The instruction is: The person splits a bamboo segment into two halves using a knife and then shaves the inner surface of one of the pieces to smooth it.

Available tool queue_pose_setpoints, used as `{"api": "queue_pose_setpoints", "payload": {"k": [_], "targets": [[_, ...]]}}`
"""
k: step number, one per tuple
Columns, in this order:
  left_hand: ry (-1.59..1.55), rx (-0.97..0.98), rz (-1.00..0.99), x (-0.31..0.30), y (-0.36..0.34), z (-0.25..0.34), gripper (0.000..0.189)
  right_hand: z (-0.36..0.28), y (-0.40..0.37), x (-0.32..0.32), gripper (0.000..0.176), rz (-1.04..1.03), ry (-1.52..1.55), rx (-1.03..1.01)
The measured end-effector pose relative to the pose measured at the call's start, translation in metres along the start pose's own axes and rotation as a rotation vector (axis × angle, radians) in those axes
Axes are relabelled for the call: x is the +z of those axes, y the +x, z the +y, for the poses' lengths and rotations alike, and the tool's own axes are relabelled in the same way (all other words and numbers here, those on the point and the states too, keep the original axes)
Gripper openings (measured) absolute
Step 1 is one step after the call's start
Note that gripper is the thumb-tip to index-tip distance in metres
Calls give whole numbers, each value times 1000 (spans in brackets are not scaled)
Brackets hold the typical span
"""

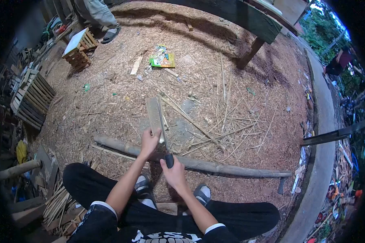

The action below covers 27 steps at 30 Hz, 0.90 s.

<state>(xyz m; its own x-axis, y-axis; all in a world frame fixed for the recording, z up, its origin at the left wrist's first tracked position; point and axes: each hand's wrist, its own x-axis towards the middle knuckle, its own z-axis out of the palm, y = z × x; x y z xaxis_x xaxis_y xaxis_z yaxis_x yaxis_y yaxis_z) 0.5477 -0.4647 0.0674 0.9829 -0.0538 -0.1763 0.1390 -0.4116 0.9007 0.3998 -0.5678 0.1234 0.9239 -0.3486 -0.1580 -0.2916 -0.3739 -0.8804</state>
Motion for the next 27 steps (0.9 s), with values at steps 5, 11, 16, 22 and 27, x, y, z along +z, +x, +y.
{"api": "queue_pose_setpoints", "payload": {"k": [5, 11, 16, 22, 27], "targets": [[-210, 64, -106, -1, -1, 11, 37, 7, 6, -12, 41, -36, 80, 12], [-311, 130, -166, -6, 4, 5, 37, 1, 6, -16, 39, -91, 116, 31], [-357, 56, -221, -11, 2, 18, 27, 7, 9, -15, 38, -109, 220, 59], [-108, 178, 32, -18, 1, 27, 20, -6, 6, -18, 35, -201, 287, 106], [40, 221, 117, -27, 2, 20, 27, -20, -1, -18, 29, -305, 506, 281]]}}
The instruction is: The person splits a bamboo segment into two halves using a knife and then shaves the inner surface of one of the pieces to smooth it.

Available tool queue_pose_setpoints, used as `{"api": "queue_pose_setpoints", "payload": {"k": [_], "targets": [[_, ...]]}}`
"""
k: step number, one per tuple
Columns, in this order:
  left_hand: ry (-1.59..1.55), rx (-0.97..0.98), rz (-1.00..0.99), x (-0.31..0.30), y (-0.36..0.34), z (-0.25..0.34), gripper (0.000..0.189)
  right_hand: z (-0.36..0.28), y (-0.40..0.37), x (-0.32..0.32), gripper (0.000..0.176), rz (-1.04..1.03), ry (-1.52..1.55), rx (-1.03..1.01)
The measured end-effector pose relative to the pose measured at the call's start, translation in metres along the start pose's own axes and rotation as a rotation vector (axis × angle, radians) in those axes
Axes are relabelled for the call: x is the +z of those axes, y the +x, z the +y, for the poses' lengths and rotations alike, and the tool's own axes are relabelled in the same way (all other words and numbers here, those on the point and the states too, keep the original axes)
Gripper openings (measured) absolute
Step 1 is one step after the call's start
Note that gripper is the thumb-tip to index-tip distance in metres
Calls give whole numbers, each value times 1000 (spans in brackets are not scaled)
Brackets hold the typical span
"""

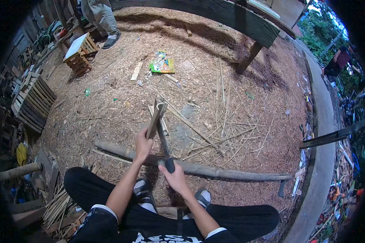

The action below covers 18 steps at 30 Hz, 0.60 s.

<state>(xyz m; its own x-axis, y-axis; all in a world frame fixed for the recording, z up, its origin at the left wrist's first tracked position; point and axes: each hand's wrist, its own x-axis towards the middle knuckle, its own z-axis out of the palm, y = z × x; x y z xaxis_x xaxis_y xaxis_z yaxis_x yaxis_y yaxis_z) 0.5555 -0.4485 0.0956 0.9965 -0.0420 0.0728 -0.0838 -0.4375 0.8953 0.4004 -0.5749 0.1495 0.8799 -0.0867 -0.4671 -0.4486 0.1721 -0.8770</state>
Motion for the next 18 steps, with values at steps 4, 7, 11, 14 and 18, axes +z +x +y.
{"api": "queue_pose_setpoints", "payload": {"k": [4, 7, 11, 14, 18], "targets": [[34, 44, 22, 2, 1, 6, 28, -6, -3, -4, 33, -4, 55, 1], [96, 59, 25, 6, 2, -3, 29, -20, -8, -7, 29, -47, 158, 112], [254, 96, 24, -3, 11, -11, 34, -28, -13, -10, 31, -57, 82, 110], [119, 133, 24, -3, 15, -7, 32, -24, -11, -12, 30, -44, -1, 58], [99, -18, -132, -4, 9, 14, 34, -12, -3, -25, 39, 119, -254, -162]]}}
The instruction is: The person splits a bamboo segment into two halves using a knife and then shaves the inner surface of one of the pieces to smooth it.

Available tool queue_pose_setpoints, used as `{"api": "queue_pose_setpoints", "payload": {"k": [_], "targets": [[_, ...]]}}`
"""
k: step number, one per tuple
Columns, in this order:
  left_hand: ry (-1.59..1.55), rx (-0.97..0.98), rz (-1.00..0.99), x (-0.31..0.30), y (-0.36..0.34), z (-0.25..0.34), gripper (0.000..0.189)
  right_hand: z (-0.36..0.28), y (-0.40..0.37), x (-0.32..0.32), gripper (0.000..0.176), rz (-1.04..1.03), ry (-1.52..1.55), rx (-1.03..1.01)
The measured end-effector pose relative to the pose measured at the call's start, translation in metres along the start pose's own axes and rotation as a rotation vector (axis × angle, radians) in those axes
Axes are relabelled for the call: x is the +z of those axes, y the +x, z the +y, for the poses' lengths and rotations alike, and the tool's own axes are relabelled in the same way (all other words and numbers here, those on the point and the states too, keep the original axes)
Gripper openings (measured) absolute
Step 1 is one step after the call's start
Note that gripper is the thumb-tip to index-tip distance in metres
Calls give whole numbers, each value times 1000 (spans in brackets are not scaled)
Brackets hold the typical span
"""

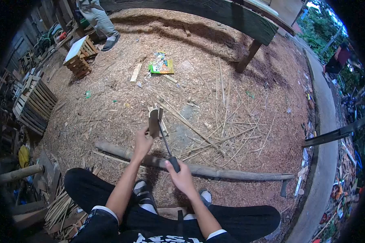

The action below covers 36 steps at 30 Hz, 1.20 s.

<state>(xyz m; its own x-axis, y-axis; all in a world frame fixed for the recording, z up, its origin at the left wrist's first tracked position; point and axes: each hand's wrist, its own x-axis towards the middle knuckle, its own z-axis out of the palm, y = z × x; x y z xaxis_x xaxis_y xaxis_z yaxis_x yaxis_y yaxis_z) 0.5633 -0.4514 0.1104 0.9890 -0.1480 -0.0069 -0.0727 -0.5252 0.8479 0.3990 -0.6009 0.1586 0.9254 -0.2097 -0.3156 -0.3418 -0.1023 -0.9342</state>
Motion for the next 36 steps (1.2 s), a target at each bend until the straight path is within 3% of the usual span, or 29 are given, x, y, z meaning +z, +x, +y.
{"api": "queue_pose_setpoints", "payload": {"k": [1, 5, 9, 17, 18, 23, 25, 30, 34, 36], "targets": [[-1, 70, 33, 4, -2, 2, 37, 7, 4, 0, 43, 106, -148, -144], [-133, 143, 71, 11, -3, 6, 47, 34, 13, -2, 48, 167, -19, 16], [-158, 173, 77, 16, 0, -4, 44, 55, 25, -8, 54, 179, -97, 71], [-271, 77, -20, 13, -1, -2, 36, 50, 25, -14, 51, 313, -181, -29], [-270, 70, -18, 12, -2, -2, 36, 65, 30, -8, 49, 381, -225, -121], [-334, 53, 25, 15, 6, -10, 34, 106, 49, -8, 51, 364, -322, -134], [-285, 76, 45, 15, 1, -10, 33, 87, 45, -11, 53, 317, -309, 21], [-285, 64, 47, 10, -5, -5, 32, 52, 45, -15, 48, 373, -219, -183], [-310, 42, 14, 16, -2, -6, 32, 121, 54, -14, 51, 303, -306, -44], [-325, 45, 24, 26, 1, -19, 33, 119, 56, -15, 53, 324, -317, -34]]}}
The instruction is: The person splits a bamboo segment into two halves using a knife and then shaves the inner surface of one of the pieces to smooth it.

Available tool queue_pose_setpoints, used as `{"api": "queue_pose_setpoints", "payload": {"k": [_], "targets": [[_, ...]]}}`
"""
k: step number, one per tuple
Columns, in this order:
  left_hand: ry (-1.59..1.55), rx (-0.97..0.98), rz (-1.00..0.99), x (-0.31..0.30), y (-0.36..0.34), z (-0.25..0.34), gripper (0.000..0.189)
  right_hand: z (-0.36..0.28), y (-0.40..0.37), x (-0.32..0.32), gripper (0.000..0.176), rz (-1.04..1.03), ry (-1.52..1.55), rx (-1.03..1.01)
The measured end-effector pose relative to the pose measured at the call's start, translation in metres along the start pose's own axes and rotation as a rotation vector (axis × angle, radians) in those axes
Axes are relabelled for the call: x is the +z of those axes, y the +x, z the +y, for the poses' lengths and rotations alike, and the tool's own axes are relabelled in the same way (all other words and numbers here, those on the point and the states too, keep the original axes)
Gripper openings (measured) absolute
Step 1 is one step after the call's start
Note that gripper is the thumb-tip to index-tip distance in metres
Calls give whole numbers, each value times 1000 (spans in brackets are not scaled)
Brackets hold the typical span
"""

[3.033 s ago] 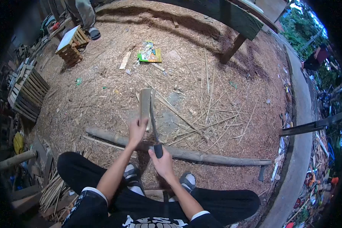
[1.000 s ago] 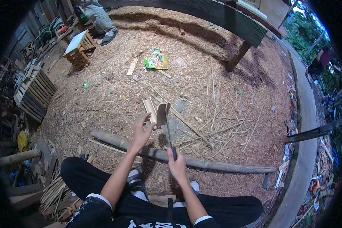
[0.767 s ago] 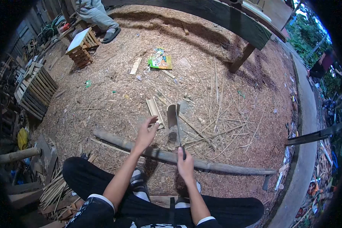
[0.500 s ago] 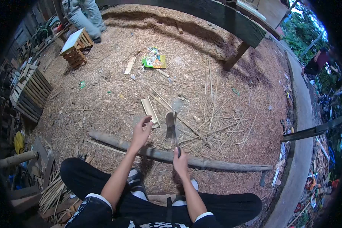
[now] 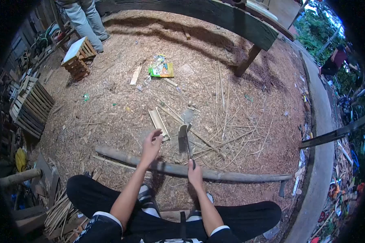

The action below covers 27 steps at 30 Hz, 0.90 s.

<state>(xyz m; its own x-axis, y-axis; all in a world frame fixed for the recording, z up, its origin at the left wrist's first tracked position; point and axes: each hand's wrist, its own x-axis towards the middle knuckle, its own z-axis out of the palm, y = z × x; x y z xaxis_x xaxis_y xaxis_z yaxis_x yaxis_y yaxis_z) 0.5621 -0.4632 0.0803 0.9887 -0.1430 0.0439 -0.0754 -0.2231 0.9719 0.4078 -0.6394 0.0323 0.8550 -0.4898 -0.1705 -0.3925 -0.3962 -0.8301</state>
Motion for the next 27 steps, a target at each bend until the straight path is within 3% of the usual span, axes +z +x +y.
{"api": "queue_pose_setpoints", "payload": {"k": [3, 5, 8, 11, 13, 21, 26, 27], "targets": [[31, 24, 3, 1, -2, 8, 34, -25, -3, -12, 58, -83, -70, 148], [7, -4, -2, 1, 3, 14, 34, -16, 11, -5, 58, 134, -26, -100], [45, -21, -38, -3, -4, 11, 36, -48, 10, -9, 52, 127, 87, -160], [-30, 1, -13, -1, -1, 9, 36, -27, 14, -1, 50, 167, 82, -236], [-30, -33, 3, 1, 2, 2, 36, 2, 17, 2, 52, 20, 36, 25], [-16, -28, 26, -1, 8, 4, 36, -78, 29, -15, 56, -87, 27, -23], [-24, -68, 39, -8, 8, 1, 36, -13, 42, 21, 60, 69, -77, -58], [-15, -86, 39, -8, 11, -1, 36, -9, 48, 12, 61, 13, -34, 39]]}}
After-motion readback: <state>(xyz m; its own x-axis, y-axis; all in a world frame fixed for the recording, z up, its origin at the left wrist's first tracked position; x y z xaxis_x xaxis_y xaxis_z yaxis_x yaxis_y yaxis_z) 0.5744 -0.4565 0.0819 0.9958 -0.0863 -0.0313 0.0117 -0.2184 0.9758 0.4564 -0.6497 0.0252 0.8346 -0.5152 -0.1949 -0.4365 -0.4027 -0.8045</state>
